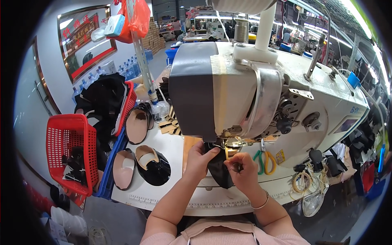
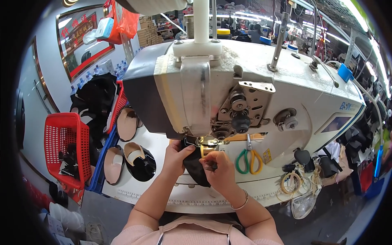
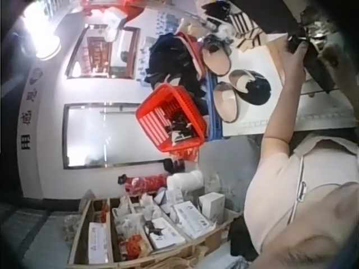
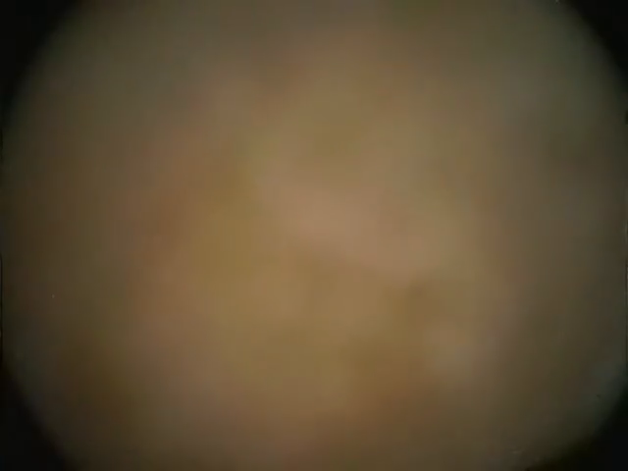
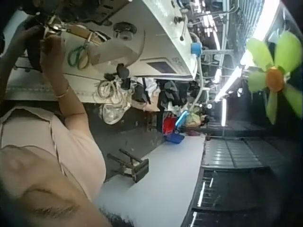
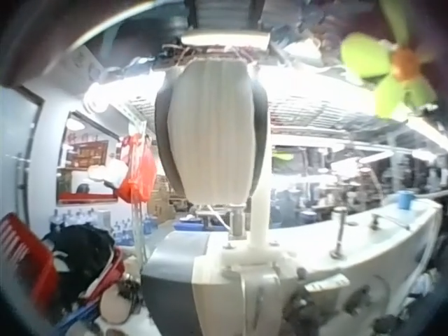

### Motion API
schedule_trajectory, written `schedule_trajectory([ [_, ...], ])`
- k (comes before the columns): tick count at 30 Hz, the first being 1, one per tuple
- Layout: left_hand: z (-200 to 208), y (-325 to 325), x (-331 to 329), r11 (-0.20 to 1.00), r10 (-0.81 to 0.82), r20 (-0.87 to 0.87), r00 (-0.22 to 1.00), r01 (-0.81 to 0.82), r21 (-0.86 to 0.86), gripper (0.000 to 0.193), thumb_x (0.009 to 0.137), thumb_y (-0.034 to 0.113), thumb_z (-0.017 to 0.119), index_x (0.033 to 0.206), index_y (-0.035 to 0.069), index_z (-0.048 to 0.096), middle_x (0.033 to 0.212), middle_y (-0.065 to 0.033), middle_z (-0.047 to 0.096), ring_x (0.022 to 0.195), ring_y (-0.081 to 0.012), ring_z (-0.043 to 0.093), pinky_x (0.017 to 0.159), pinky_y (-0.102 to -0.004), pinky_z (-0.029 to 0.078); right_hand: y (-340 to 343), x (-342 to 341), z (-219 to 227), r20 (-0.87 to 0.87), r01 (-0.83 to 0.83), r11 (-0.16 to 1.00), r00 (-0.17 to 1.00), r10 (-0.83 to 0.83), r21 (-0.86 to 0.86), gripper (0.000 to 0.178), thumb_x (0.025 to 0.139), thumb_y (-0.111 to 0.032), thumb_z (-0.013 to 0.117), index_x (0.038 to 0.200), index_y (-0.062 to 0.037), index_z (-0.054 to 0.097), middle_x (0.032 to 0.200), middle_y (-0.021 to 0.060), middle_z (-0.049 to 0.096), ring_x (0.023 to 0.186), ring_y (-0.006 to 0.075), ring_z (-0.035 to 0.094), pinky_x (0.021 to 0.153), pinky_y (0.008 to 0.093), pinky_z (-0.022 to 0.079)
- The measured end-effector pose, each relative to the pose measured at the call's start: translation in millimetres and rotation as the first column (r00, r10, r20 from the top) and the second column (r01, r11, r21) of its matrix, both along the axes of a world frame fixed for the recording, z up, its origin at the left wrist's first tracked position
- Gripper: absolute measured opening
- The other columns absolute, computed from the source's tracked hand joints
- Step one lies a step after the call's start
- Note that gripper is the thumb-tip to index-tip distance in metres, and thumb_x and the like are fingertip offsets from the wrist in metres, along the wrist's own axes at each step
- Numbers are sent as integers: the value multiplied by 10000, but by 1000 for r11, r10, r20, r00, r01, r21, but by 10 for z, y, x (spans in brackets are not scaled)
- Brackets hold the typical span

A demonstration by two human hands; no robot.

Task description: Stitching various components of a shoe together using an industrial sewing machine.

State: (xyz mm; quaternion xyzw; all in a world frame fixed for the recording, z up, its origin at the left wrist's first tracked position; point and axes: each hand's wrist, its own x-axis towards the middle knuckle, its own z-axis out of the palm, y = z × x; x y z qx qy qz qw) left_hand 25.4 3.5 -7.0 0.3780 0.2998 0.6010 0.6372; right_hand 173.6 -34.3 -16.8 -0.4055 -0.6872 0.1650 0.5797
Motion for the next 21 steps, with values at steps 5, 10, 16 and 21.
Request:
schedule_trajectory([
  [5,23,61,1,999,-5,24,1000,6,-46,252,769,-12,628,1006,-1,543,947,-64,607,848,-119,591,767,-244,474,17,-15,37,-7,54,998,999,-54,35,243,758,-40,705,854,-43,481,704,25,561,531,49,487,474,182,398],
  [10,-13,98,2,1000,23,75,997,-24,18,259,770,-22,619,1017,-6,542,953,-63,605,865,-116,585,787,-236,462,-62,55,150,244,161,880,924,-293,448,219,720,-30,707,857,-71,541,747,46,561,550,135,521,478,258,423],
  [16,-11,57,9,1000,0,33,999,1,-29,227,801,13,602,1019,-5,540,928,-49,602,840,-92,575,743,-208,460,199,245,-25,-475,135,990,869,-138,-42,71,849,-73,591,890,-59,534,718,-19,500,529,37,397,465,175,317],
  [21,-59,-325,90,993,104,20,994,-103,-61,171,839,94,610,975,9,549,836,-19,593,675,-44,545,562,-161,431,203,359,61,-603,-207,951,797,29,-228,146,864,-97,588,997,-50,551,685,-60,491,571,1,369,504,150,302],
])
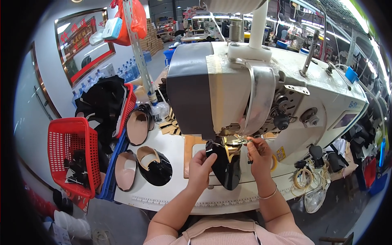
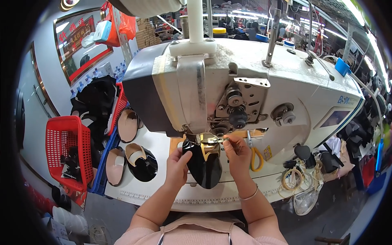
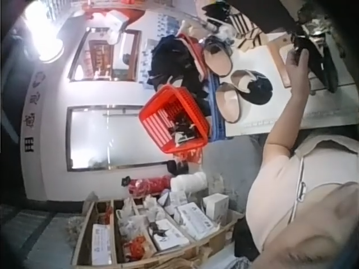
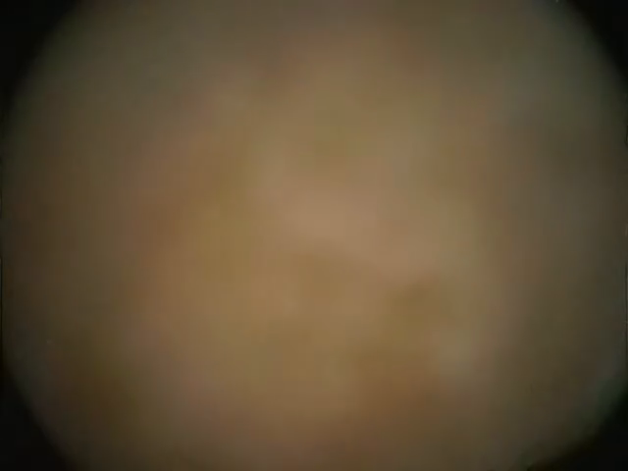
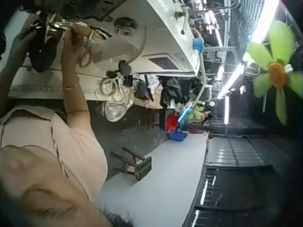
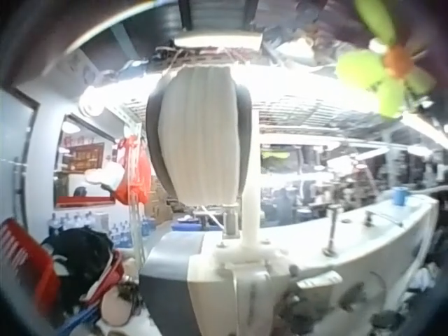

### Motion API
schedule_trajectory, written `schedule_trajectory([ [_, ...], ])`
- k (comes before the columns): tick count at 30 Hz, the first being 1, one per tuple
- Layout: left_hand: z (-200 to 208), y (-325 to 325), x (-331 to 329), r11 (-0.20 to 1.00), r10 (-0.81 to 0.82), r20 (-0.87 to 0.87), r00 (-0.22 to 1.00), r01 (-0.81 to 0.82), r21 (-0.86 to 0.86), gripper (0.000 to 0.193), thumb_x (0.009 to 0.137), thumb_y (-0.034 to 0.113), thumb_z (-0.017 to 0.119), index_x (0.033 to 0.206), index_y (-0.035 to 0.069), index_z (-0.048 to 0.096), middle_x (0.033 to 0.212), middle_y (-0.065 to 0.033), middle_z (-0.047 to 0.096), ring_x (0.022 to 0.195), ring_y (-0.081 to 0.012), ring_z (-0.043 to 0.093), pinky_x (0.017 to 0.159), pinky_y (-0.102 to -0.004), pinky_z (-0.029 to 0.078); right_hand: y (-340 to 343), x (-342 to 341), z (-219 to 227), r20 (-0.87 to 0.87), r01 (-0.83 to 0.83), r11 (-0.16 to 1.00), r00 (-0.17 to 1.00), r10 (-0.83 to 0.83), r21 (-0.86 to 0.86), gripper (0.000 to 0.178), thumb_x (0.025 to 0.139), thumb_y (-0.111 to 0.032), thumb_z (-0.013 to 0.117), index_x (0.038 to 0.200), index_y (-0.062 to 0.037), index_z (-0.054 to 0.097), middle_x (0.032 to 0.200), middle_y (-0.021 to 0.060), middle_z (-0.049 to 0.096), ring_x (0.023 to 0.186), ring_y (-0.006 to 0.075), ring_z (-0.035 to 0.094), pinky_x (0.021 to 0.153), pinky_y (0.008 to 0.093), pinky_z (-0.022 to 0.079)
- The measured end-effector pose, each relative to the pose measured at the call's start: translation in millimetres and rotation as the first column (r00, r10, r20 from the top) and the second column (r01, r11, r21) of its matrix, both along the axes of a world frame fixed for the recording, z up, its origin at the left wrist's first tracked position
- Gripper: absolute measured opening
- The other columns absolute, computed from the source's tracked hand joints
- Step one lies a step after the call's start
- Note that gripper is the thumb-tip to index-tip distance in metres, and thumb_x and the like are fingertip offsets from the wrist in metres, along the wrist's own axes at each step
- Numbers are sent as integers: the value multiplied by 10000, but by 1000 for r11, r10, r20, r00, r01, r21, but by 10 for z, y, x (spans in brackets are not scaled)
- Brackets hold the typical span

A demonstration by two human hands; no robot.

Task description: Stitching various components of a shoe together using an industrial sewing machine.

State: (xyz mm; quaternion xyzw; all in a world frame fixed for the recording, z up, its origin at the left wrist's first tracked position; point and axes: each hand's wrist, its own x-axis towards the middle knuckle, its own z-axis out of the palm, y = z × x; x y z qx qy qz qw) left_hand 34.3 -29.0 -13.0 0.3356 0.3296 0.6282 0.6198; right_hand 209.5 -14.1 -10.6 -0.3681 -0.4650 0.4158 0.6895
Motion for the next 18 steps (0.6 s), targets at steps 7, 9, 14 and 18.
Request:
schedule_trajectory([
  [7,-29,-11,56,980,-194,-184,964,198,2,130,831,141,638,848,13,619,762,3,616,619,-37,537,518,-179,411,-94,101,298,-91,-45,991,994,57,124,66,868,-61,554,922,-25,556,797,73,612,547,19,399,469,163,305],
  [9,2,-51,165,932,-237,-648,724,358,59,155,805,147,652,811,-6,629,667,-2,592,600,-53,518,508,-224,416,-135,222,203,-34,146,985,989,-143,95,111,855,-74,574,957,-31,576,791,30,600,557,3,392,467,154,295],
  [14,63,-615,206,599,176,-886,428,668,442,611,766,119,580,1333,147,353,698,-139,553,621,-326,554,560,-421,440,-645,915,-272,135,415,908,898,-420,63,150,866,-128,573,998,-58,589,746,-54,541,537,-9,338,454,152,246],
  [18,261,-959,-919,778,258,-831,492,404,481,371,723,73,645,1091,94,606,746,-101,593,620,-242,583,561,-328,470,-1005,1168,-825,270,415,906,885,-378,-90,145,892,-85,521,1010,-18,571,788,-23,543,531,1,335,458,158,265],
])
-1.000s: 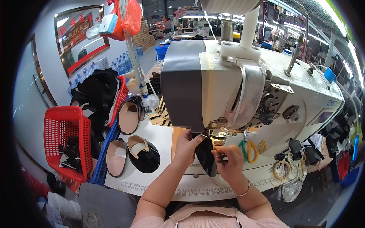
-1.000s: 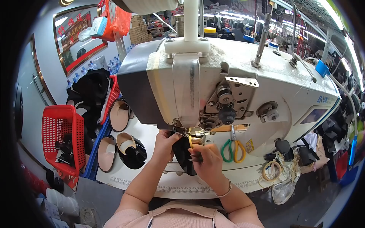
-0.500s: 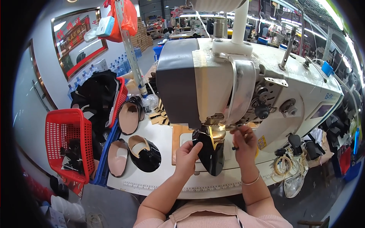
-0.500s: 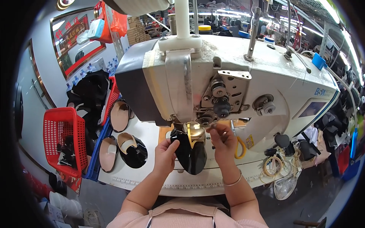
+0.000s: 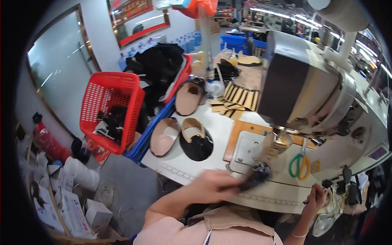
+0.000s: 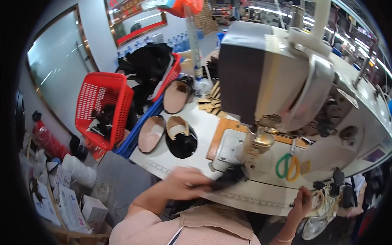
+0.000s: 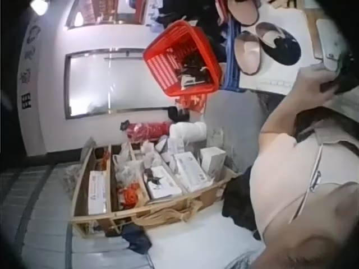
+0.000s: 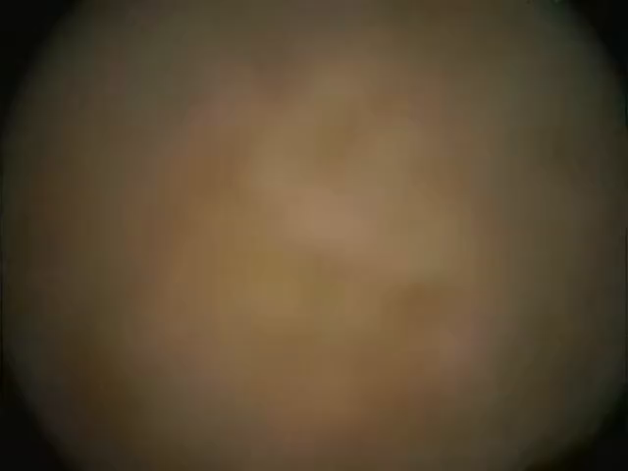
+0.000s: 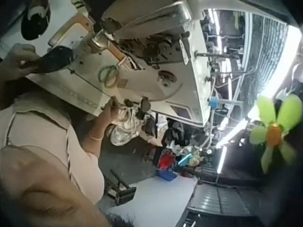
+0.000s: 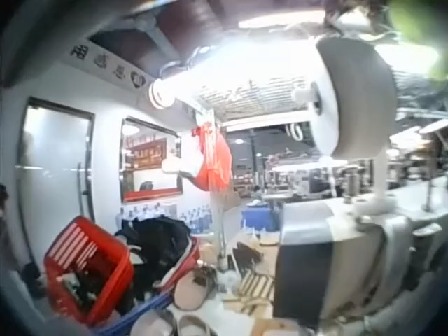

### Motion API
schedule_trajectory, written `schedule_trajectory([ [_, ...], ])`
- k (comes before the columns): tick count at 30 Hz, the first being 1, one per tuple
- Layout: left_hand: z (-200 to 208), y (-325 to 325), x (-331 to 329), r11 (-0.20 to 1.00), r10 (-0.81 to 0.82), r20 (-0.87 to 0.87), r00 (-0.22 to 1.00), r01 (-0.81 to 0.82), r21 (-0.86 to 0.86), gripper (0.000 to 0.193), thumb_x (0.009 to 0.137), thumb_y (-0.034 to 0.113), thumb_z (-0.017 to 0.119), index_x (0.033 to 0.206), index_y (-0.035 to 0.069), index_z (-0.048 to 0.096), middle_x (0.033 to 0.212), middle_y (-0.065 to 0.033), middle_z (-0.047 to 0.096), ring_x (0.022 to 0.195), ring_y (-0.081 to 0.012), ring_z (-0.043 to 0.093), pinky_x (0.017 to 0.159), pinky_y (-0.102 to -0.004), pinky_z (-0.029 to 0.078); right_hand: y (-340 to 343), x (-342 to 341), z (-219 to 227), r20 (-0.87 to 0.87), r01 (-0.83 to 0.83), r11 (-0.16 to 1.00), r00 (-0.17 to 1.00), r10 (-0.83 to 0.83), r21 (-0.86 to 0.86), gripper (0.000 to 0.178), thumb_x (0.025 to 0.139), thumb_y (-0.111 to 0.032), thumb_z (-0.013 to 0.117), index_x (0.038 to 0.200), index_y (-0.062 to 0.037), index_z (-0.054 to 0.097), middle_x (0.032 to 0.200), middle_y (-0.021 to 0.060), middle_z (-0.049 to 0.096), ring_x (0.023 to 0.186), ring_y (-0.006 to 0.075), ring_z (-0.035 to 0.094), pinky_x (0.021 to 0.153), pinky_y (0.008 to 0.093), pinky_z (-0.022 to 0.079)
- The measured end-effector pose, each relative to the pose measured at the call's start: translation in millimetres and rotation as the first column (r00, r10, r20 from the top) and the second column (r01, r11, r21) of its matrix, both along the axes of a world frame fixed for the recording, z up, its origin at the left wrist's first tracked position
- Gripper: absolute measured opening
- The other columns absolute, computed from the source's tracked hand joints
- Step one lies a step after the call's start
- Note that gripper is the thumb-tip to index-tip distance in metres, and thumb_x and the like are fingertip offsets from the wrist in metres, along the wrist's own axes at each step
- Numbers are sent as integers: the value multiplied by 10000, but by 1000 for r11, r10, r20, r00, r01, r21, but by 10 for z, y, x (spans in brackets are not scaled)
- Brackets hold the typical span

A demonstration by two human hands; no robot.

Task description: Stitching various components of a shoe together using an industrial sewing machine.

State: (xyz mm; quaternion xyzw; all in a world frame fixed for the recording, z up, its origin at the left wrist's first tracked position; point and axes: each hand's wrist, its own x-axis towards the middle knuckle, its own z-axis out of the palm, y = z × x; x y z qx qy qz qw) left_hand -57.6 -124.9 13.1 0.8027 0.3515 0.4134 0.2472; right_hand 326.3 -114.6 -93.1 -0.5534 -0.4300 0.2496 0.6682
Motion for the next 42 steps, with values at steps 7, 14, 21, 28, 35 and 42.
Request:
schedule_trajectory([
  [7,-661,102,-1433,467,882,-130,453,-800,376,176,772,79,611,944,48,633,927,-124,626,832,-286,595,732,-364,477,74,-498,-101,-239,-179,984,956,170,-15,176,926,-104,472,1037,3,556,825,26,563,543,18,360,477,160,297],
  [14,-1087,758,-1144,441,891,-34,452,-845,304,376,782,140,622,1107,-13,508,1065,-200,534,993,-377,498,870,-417,402,100,-1043,-2,-124,-394,913,916,381,-108,138,925,-102,463,999,-39,559,745,17,585,554,20,384,493,161,311],
  [21,-814,1330,-1180,431,901,-144,409,-881,197,290,738,-33,531,1024,6,564,861,-194,607,797,-378,583,714,-422,477,6,-1211,136,70,-450,884,885,461,-128,130,901,-64,490,983,-37,587,753,25,610,614,43,455,542,182,381],
  [28,-273,371,36,685,390,-10,921,-283,672,271,697,-22,607,965,17,623,905,-105,626,810,-260,629,649,-324,531,161,-1688,522,213,-566,822,811,545,53,417,724,45,629,1114,-38,505,973,14,504,719,60,485,591,176,383],
  [35,-89,438,491,968,75,275,959,-3,-252,571,678,144,771,1151,28,474,1016,-79,577,907,-203,569,789,-299,463,353,-1326,573,49,-501,825,861,507,262,316,751,50,438,1048,33,544,1023,116,604,896,161,571,818,259,432],
  [42,-177,962,919,805,22,418,908,232,-546,124,811,122,669,865,28,609,713,38,579,645,-23,520,594,-172,424,1001,-957,626,76,-140,870,990,118,472,333,673,130,387,940,33,562,1023,133,559,959,209,540,874,302,419],
])
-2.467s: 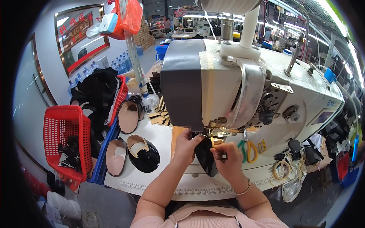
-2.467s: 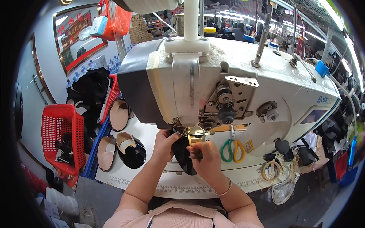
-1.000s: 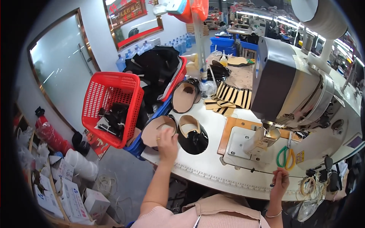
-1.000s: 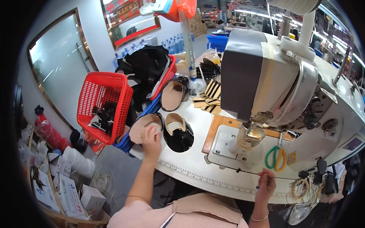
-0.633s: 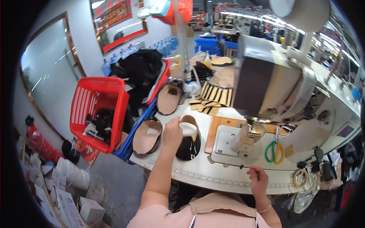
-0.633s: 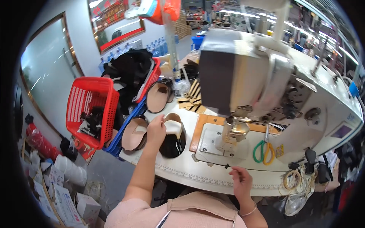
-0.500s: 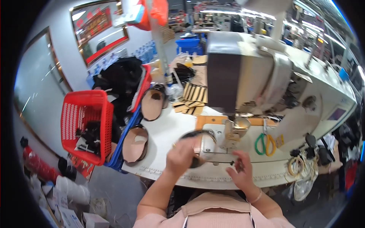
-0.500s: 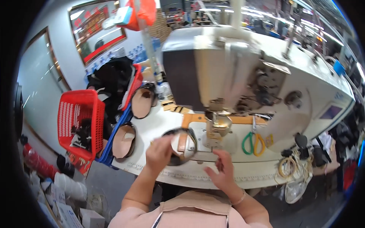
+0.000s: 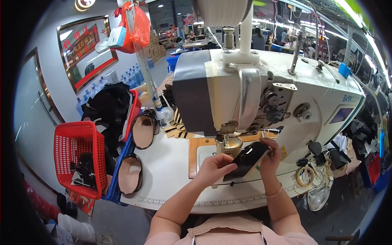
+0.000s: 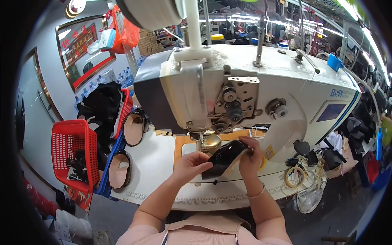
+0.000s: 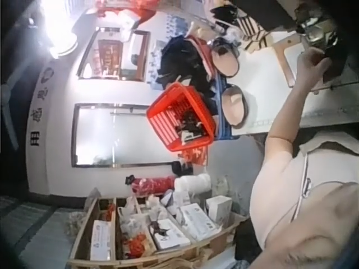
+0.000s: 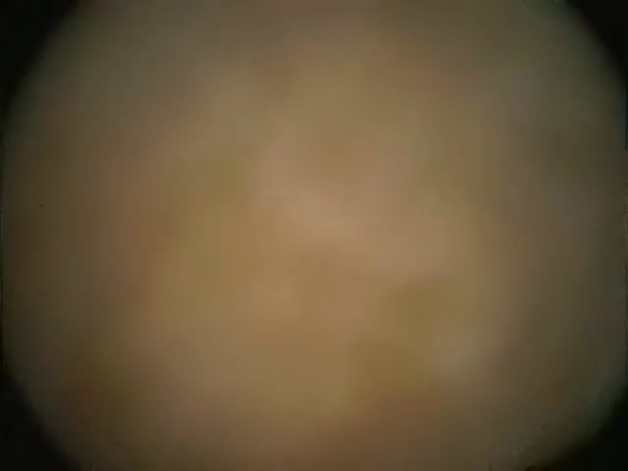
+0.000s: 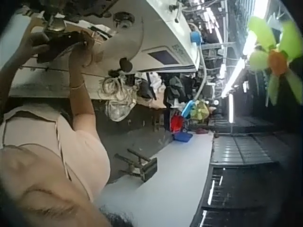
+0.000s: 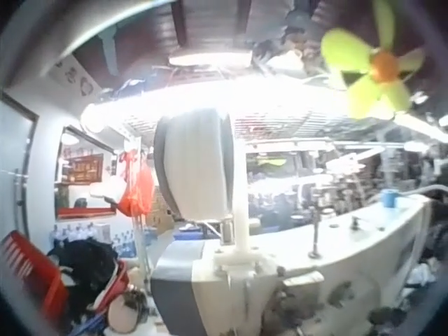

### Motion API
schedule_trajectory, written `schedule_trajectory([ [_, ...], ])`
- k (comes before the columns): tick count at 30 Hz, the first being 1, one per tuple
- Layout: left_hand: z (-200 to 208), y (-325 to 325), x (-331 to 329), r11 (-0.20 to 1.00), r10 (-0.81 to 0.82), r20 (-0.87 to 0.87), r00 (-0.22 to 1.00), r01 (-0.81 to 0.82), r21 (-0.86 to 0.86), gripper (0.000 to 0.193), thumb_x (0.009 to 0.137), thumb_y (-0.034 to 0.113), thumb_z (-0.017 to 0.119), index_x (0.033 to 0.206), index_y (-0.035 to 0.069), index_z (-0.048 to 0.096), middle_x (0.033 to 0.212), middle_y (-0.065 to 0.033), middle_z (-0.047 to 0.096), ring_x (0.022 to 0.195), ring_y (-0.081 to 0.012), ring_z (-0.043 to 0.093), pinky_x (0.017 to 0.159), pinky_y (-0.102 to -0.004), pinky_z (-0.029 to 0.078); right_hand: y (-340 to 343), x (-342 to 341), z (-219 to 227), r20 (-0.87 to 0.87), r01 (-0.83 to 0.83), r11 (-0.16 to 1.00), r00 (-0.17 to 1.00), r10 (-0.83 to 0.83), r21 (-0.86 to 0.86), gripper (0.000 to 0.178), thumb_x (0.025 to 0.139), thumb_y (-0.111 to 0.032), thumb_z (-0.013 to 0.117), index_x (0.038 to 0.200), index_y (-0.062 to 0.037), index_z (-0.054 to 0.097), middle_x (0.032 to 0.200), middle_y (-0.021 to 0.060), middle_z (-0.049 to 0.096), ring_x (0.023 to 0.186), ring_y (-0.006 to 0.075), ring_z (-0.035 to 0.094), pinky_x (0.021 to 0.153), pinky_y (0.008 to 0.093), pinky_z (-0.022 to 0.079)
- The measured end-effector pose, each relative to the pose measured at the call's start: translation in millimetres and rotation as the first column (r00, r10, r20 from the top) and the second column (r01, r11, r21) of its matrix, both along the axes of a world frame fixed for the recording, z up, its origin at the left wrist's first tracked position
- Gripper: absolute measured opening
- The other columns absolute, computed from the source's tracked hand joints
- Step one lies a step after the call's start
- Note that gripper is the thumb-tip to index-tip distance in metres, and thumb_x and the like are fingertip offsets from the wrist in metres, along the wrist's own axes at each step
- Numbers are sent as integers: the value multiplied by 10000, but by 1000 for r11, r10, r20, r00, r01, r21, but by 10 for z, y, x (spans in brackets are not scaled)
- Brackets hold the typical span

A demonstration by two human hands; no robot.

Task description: Stitching various components of a shoe together using an industrial sewing machine.

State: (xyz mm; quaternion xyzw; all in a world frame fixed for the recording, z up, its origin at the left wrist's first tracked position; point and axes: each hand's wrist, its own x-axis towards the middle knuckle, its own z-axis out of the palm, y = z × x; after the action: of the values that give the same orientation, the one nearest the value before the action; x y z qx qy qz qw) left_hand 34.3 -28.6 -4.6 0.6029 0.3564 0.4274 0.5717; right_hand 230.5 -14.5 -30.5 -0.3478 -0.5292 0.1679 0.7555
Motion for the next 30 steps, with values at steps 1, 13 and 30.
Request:
schedule_trajectory([
  [1,-10,66,-59,1000,10,-10,1000,-10,-11,132,799,126,681,854,30,609,704,39,578,629,-18,515,576,-168,417,125,-67,27,12,-2,1000,1000,2,3,386,651,138,434,975,-14,580,884,83,612,924,199,570,773,262,442],
  [13,-100,277,-139,904,427,349,834,-391,-171,78,867,108,555,882,39,524,727,13,512,624,-31,458,545,-160,368,605,-173,62,-56,-331,860,940,336,-387,259,738,-63,643,977,27,604,942,47,634,802,120,565,717,256,435],
  [30,-91,231,-81,937,348,477,807,-320,-141,75,852,20,563,862,55,497,738,29,521,620,-20,449,553,-159,370,228,-376,482,836,166,985,531,-137,55,128,718,-113,681,722,-4,614,569,111,575,499,267,559,461,335,427],
])
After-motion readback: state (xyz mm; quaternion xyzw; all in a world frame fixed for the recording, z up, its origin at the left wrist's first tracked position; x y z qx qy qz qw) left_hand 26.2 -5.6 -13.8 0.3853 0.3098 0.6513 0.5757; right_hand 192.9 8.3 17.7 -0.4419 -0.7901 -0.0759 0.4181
